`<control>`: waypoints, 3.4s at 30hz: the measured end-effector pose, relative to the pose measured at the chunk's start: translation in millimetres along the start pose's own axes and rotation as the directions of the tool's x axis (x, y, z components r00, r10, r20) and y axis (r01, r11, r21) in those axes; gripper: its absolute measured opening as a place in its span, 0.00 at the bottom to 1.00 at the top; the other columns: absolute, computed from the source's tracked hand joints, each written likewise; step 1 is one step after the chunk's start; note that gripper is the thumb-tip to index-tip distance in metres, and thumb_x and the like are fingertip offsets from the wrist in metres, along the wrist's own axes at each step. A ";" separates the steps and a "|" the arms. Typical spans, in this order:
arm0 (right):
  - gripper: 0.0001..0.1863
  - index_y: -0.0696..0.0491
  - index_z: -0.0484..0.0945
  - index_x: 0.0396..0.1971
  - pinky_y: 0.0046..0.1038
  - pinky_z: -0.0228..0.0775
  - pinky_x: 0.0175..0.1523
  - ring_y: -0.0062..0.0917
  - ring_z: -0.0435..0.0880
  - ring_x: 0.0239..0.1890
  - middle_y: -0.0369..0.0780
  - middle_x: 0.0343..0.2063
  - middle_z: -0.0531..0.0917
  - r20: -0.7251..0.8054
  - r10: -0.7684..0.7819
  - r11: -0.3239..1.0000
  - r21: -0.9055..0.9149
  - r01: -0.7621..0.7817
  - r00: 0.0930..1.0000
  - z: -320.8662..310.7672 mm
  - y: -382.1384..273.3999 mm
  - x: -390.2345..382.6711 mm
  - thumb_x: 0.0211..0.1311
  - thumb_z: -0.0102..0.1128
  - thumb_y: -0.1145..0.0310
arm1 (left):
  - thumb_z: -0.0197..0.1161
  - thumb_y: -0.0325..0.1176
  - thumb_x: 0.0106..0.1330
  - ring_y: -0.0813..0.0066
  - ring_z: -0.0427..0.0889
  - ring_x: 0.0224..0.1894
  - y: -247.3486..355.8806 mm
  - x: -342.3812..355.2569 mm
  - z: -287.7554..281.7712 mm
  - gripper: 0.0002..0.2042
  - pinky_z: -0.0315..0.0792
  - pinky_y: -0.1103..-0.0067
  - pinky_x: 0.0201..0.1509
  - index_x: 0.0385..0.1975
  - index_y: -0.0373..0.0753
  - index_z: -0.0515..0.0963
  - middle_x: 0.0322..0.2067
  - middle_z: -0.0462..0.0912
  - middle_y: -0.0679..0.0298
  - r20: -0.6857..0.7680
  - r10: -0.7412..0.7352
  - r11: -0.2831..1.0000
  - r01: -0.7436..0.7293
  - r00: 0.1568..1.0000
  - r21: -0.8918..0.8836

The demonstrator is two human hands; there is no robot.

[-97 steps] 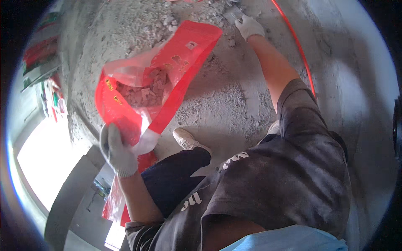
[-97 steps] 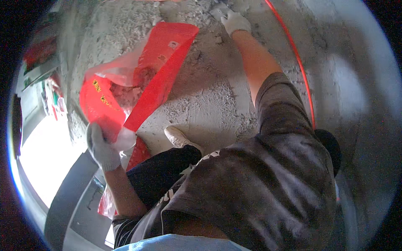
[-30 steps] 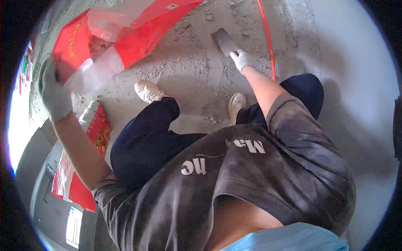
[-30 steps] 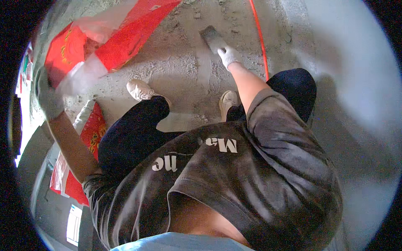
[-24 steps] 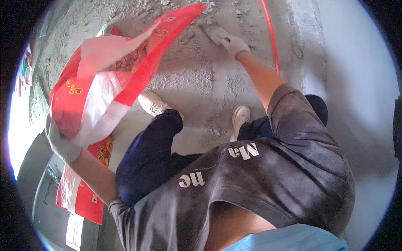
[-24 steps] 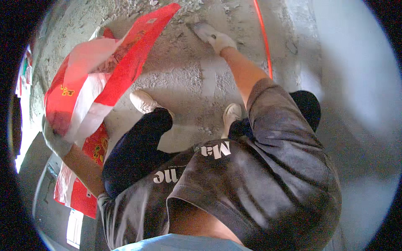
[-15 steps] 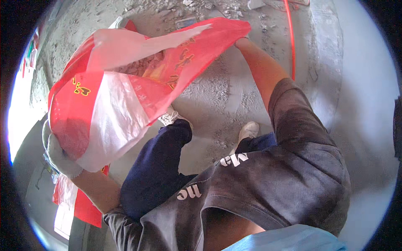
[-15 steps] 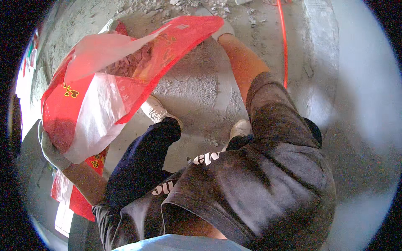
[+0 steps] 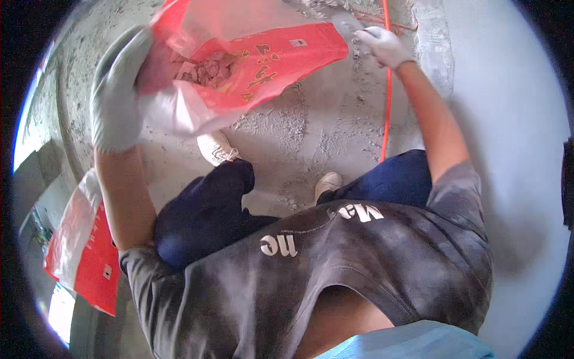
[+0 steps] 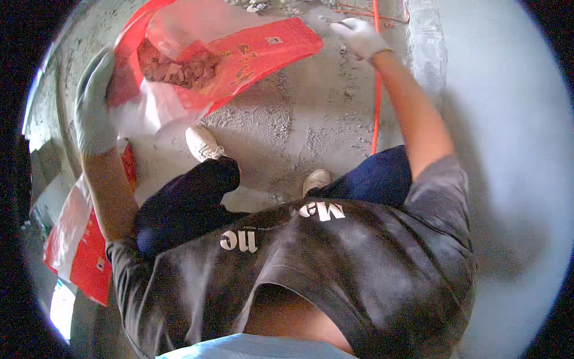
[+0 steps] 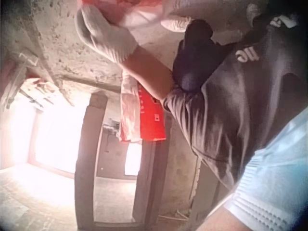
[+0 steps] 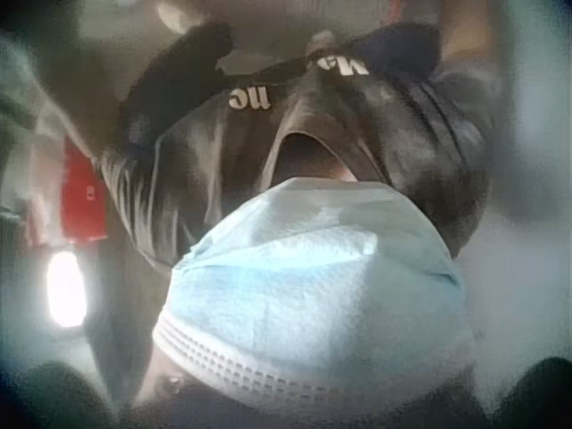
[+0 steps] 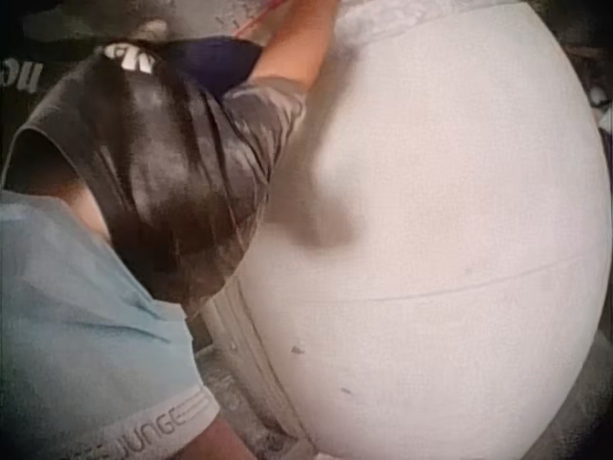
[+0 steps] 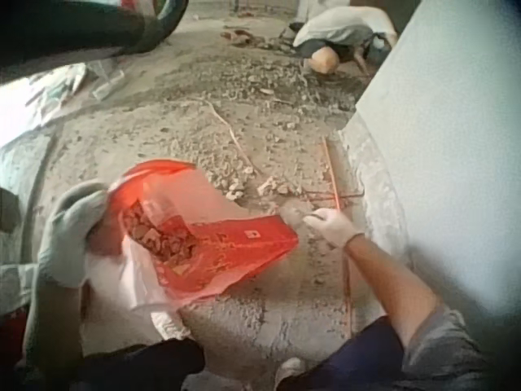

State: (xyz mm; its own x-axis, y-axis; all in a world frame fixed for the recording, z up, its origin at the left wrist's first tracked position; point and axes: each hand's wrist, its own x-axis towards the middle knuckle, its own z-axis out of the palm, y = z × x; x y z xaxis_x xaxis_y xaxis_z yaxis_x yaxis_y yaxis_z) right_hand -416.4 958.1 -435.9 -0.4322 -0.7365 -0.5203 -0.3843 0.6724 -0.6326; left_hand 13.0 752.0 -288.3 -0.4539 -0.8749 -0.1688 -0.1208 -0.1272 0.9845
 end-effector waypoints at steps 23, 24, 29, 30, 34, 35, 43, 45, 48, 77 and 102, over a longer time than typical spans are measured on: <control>0.15 0.57 0.78 0.35 0.43 0.77 0.37 0.43 0.85 0.33 0.50 0.28 0.84 0.268 -0.563 0.197 -0.875 0.442 0.782 26.1 -275.3 -147.9 0.62 0.58 0.58 | 0.58 0.35 0.69 0.84 0.74 0.31 12.2 -1.6 33.7 0.10 0.69 0.84 0.36 0.37 0.34 0.81 0.29 0.78 0.72 0.103 0.213 0.976 -0.207 0.972 -0.063; 0.14 0.57 0.76 0.34 0.43 0.77 0.37 0.43 0.85 0.32 0.49 0.26 0.83 0.261 -0.562 0.171 -0.892 0.419 0.785 28.3 -278.2 -151.2 0.63 0.57 0.59 | 0.58 0.35 0.69 0.84 0.74 0.31 11.8 -1.3 34.3 0.10 0.69 0.84 0.36 0.37 0.34 0.81 0.29 0.78 0.72 0.109 0.214 0.976 -0.208 0.971 -0.061; 0.15 0.56 0.76 0.34 0.41 0.78 0.34 0.42 0.85 0.30 0.48 0.25 0.83 0.213 -0.565 0.219 -0.892 0.395 0.797 19.2 -264.9 -175.8 0.63 0.58 0.57 | 0.58 0.35 0.69 0.83 0.76 0.33 2.1 3.1 36.5 0.10 0.70 0.84 0.38 0.39 0.34 0.81 0.31 0.81 0.71 0.013 0.195 0.977 -0.193 0.981 -0.090; 0.15 0.56 0.76 0.34 0.41 0.78 0.34 0.42 0.85 0.30 0.48 0.25 0.83 0.209 -0.561 0.226 -0.892 0.391 0.801 16.8 -259.1 -179.3 0.63 0.58 0.57 | 0.58 0.35 0.69 0.83 0.76 0.33 -1.4 4.9 36.3 0.10 0.70 0.84 0.38 0.39 0.34 0.81 0.31 0.81 0.71 0.021 0.193 0.978 -0.191 0.981 -0.089; 0.13 0.55 0.77 0.35 0.35 0.78 0.32 0.35 0.86 0.30 0.44 0.25 0.83 0.184 -0.586 0.125 -0.941 0.313 0.789 12.2 -230.4 -186.9 0.65 0.57 0.59 | 0.58 0.34 0.70 0.84 0.75 0.32 -14.0 13.3 38.6 0.09 0.70 0.84 0.37 0.37 0.34 0.80 0.31 0.80 0.71 0.002 0.200 0.969 -0.197 0.980 -0.152; 0.14 0.55 0.77 0.36 0.37 0.78 0.33 0.37 0.86 0.30 0.46 0.26 0.83 0.207 -0.620 0.088 -0.940 0.329 0.757 13.8 -221.5 -186.9 0.65 0.56 0.58 | 0.57 0.34 0.70 0.84 0.75 0.32 -15.3 15.8 42.0 0.09 0.70 0.84 0.37 0.37 0.34 0.80 0.30 0.80 0.71 -0.017 0.160 0.914 -0.154 0.987 -0.376; 0.16 0.48 0.79 0.46 0.30 0.77 0.31 0.30 0.84 0.33 0.40 0.35 0.84 0.199 -0.806 0.043 -0.920 0.391 0.558 12.1 -135.6 -173.7 0.59 0.61 0.61 | 0.56 0.33 0.69 0.76 0.72 0.26 -6.2 3.9 30.1 0.08 0.67 0.77 0.32 0.30 0.37 0.75 0.24 0.74 0.68 0.147 0.260 0.949 -0.224 0.954 -0.223; 0.17 0.48 0.79 0.47 0.31 0.78 0.34 0.31 0.85 0.36 0.40 0.37 0.84 0.112 -0.772 0.261 -0.842 0.473 0.626 7.0 -114.2 -174.8 0.59 0.62 0.60 | 0.59 0.28 0.66 0.71 0.76 0.40 -14.7 4.0 15.8 0.08 0.69 0.76 0.47 0.42 0.35 0.76 0.39 0.77 0.61 0.206 0.395 0.885 -0.431 0.895 0.175; 0.18 0.49 0.80 0.48 0.30 0.79 0.42 0.29 0.87 0.40 0.39 0.39 0.86 -0.055 -0.694 0.612 -0.569 0.549 0.718 -0.2 -77.3 -172.0 0.60 0.64 0.58 | 0.64 0.18 0.52 0.68 0.83 0.43 -30.0 14.9 -13.6 0.23 0.76 0.77 0.50 0.51 0.39 0.80 0.45 0.83 0.58 0.282 0.728 0.274 -0.643 0.624 0.715; 0.22 0.56 0.84 0.39 0.35 0.74 0.42 0.36 0.86 0.36 0.48 0.32 0.86 -0.515 0.092 0.996 0.052 -0.076 0.852 104.2 182.5 162.1 0.58 0.64 0.51 | 0.53 0.45 0.70 0.63 0.74 0.56 -14.2 -3.7 -78.4 0.28 0.67 0.70 0.61 0.59 0.25 0.69 0.54 0.76 0.52 -0.123 0.063 0.989 -0.045 0.990 0.142; 0.21 0.50 0.75 0.50 0.44 0.74 0.46 0.47 0.82 0.40 0.51 0.39 0.83 -0.545 -0.075 0.867 -0.449 -0.216 0.835 14.1 137.6 166.5 0.61 0.55 0.53 | 0.52 0.46 0.71 0.61 0.81 0.48 -5.0 -8.9 -136.7 0.25 0.76 0.70 0.51 0.52 0.26 0.75 0.47 0.81 0.51 -0.170 0.493 0.635 -0.219 0.854 0.741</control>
State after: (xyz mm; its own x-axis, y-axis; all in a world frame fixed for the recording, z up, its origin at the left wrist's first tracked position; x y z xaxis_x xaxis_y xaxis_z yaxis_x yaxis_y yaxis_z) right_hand -529.8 927.0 -617.7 -0.7766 -0.6255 -0.0751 -0.6067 0.7747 -0.1783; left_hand 138.3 696.5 -285.1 -0.2970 -0.8888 0.3490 -0.6319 0.4570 0.6260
